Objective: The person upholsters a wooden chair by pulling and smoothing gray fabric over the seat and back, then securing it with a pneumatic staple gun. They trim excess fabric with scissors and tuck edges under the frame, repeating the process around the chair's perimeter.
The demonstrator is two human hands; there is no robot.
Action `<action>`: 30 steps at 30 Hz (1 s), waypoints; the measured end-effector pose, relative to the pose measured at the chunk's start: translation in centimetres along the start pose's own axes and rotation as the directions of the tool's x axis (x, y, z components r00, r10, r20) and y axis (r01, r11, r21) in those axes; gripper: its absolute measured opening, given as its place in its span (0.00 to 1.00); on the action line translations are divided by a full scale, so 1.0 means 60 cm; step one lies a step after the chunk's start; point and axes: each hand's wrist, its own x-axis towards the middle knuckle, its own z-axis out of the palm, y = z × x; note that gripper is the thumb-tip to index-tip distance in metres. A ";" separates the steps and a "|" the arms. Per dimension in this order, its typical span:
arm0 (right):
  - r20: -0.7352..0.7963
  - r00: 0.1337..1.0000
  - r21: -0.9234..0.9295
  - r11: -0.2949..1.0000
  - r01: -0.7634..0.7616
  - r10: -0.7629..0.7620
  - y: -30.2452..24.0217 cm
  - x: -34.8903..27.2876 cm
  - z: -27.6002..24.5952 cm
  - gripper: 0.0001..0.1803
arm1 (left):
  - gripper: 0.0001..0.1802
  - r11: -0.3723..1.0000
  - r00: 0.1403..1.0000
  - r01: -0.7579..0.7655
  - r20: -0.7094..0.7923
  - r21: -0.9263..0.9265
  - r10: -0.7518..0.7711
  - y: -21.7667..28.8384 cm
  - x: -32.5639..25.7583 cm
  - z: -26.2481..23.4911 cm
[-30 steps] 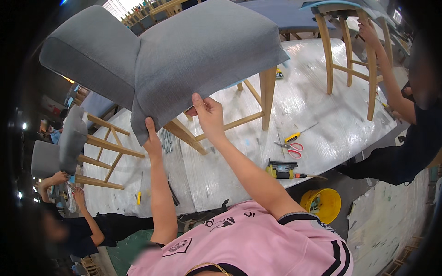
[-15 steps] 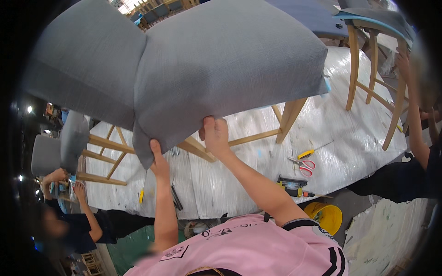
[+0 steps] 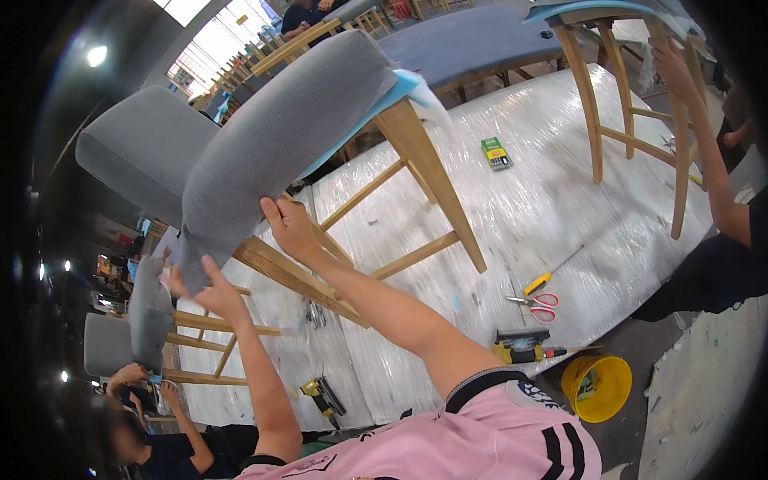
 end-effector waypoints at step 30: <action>0.270 0.415 -0.286 0.484 -0.827 0.869 0.014 -0.498 -0.498 0.22 | 0.57 0.623 0.385 -0.780 0.739 -0.061 0.553 0.095 0.153 0.168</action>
